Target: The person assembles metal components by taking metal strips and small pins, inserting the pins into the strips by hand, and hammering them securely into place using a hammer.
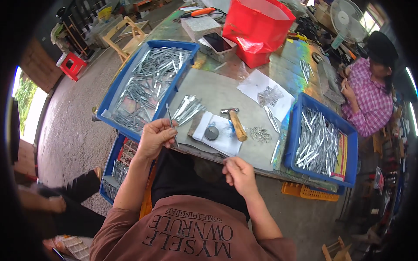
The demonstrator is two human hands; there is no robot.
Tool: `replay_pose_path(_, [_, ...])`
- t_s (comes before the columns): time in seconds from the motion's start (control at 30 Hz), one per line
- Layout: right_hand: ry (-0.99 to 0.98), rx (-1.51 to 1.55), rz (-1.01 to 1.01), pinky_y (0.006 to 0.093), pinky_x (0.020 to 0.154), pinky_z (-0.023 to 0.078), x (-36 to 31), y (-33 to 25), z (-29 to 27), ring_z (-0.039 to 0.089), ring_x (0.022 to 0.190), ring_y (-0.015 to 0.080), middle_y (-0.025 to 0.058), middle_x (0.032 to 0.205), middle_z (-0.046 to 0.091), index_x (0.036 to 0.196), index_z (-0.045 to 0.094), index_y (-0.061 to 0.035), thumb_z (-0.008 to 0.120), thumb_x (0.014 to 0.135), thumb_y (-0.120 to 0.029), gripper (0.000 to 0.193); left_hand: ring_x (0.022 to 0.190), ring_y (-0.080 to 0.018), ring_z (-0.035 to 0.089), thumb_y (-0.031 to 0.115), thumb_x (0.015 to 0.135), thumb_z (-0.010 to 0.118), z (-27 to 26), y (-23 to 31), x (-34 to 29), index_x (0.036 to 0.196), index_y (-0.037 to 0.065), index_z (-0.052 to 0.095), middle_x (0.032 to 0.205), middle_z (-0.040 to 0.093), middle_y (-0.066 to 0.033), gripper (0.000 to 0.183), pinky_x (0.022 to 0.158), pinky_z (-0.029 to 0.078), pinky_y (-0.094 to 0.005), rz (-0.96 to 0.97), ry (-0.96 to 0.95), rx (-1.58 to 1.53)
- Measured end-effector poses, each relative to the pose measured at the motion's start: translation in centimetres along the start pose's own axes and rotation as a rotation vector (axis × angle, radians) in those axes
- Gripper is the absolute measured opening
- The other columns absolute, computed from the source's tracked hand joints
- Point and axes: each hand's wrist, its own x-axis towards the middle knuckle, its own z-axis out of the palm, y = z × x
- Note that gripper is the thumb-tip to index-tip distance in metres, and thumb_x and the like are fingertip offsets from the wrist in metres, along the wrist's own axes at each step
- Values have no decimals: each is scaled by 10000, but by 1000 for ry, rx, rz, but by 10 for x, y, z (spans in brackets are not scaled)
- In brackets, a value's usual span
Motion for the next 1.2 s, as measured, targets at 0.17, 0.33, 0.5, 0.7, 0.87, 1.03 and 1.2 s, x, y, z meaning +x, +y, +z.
replay_pose_path(0.17, [-125, -98, -11, 176, 399, 332, 2, 5, 25, 427, 460, 54, 24, 651, 511, 912, 521, -11, 437, 852, -190, 206, 539, -56, 512, 70, 741, 601, 39, -26, -16, 841, -2, 550, 646, 550, -19, 134, 435, 391, -147, -70, -154, -86])
replay_pose_path(0.33, [-201, 7, 96, 181, 401, 335, 2, 8, 29, 424, 461, 50, 8, 634, 503, 824, 517, -26, 448, 854, -225, 212, 518, -49, 488, 64, 749, 592, 63, -46, -24, 840, 4, 550, 649, 546, -10, 117, 455, 391, -154, -109, -221, -131])
replay_pose_path(0.5, [-108, -88, -2, 210, 405, 345, -3, 18, 12, 442, 449, 93, 21, 595, 487, 751, 507, -29, 460, 846, -197, 199, 552, -69, 500, 117, 806, 526, 65, -46, -28, 866, -23, 548, 692, 545, -59, 155, 468, 395, -160, -127, -227, -104])
replay_pose_path(0.7, [42, -838, -792, 295, 445, 398, -2, 15, -15, 497, 525, 223, 90, 609, 488, 738, 508, -36, 569, 718, -84, 80, 546, -83, 506, 262, 857, 440, 59, -36, -31, 907, -44, 553, 673, 544, -77, 330, 430, 393, -165, -170, -320, -98])
replay_pose_path(0.87, [-18, -1061, -836, 297, 441, 402, -6, 3, -30, 502, 526, 195, 44, 571, 433, 733, 507, -56, 593, 672, -82, 109, 564, -60, 498, 183, 853, 430, 65, -25, -31, 944, -2, 570, 675, 548, -9, 248, 477, 387, -175, -302, -569, 436])
replay_pose_path(1.03, [-174, -1233, -800, 296, 441, 400, -8, 0, -41, 510, 530, 195, 32, 618, 473, 805, 549, -61, 623, 635, -95, 188, 601, -157, 551, 112, 787, 495, 66, -42, -27, 837, 6, 557, 635, 573, -80, 132, 583, 429, -270, -211, -809, 722])
replay_pose_path(1.2, [-74, -1029, -606, 303, 551, 430, 10, -5, -65, 531, 630, 235, 88, 734, 520, 891, 552, -34, 594, 693, -114, 218, 628, -106, 536, 86, 772, 528, 54, -53, -30, 832, 0, 571, 671, 583, -42, 113, 593, 420, -224, -317, -691, 506])
